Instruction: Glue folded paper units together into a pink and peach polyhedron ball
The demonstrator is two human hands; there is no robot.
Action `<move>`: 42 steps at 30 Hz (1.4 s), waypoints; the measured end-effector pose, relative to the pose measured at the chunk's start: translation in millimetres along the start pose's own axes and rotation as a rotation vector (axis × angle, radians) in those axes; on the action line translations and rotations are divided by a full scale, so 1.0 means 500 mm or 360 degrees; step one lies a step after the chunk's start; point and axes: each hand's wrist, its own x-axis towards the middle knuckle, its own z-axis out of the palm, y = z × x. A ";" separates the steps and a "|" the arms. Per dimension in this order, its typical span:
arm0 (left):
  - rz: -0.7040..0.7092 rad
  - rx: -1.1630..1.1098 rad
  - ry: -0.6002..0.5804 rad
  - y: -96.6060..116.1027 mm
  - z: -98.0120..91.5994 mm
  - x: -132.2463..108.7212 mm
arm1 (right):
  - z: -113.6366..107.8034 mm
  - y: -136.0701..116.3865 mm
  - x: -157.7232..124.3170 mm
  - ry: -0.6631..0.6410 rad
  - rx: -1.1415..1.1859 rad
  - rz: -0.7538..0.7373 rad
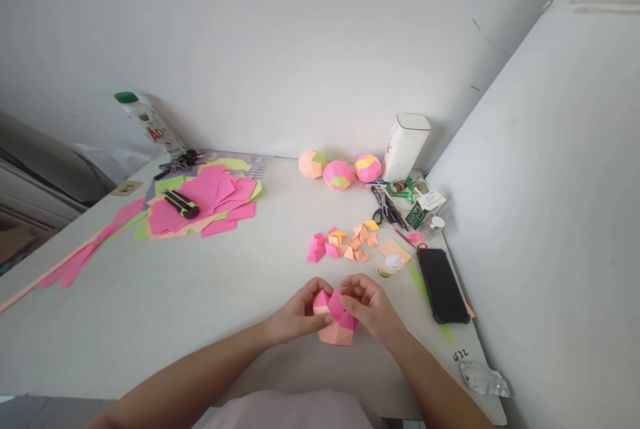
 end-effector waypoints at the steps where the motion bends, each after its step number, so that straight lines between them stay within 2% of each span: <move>1: -0.0022 0.0020 0.0011 0.001 -0.001 0.001 | 0.000 -0.003 -0.001 -0.0017 -0.0012 -0.0025; 7: -0.0102 0.0147 0.0000 -0.001 -0.006 0.001 | -0.001 -0.001 -0.003 -0.0081 -0.0205 -0.0121; 13: -0.0088 0.0136 -0.0050 0.007 -0.003 -0.002 | -0.002 0.006 -0.005 -0.0119 -0.0194 -0.0168; 19: 0.0088 0.0052 0.0055 0.022 0.001 0.003 | 0.000 -0.008 -0.007 -0.0057 -0.0345 -0.0191; 24: 0.0063 0.0020 0.0090 0.017 0.002 0.005 | 0.001 -0.004 -0.009 -0.0049 -0.0429 -0.0140; 42: -0.0109 -0.0380 0.0159 0.010 0.006 0.010 | 0.032 -0.002 -0.033 0.0288 -0.0458 -0.0330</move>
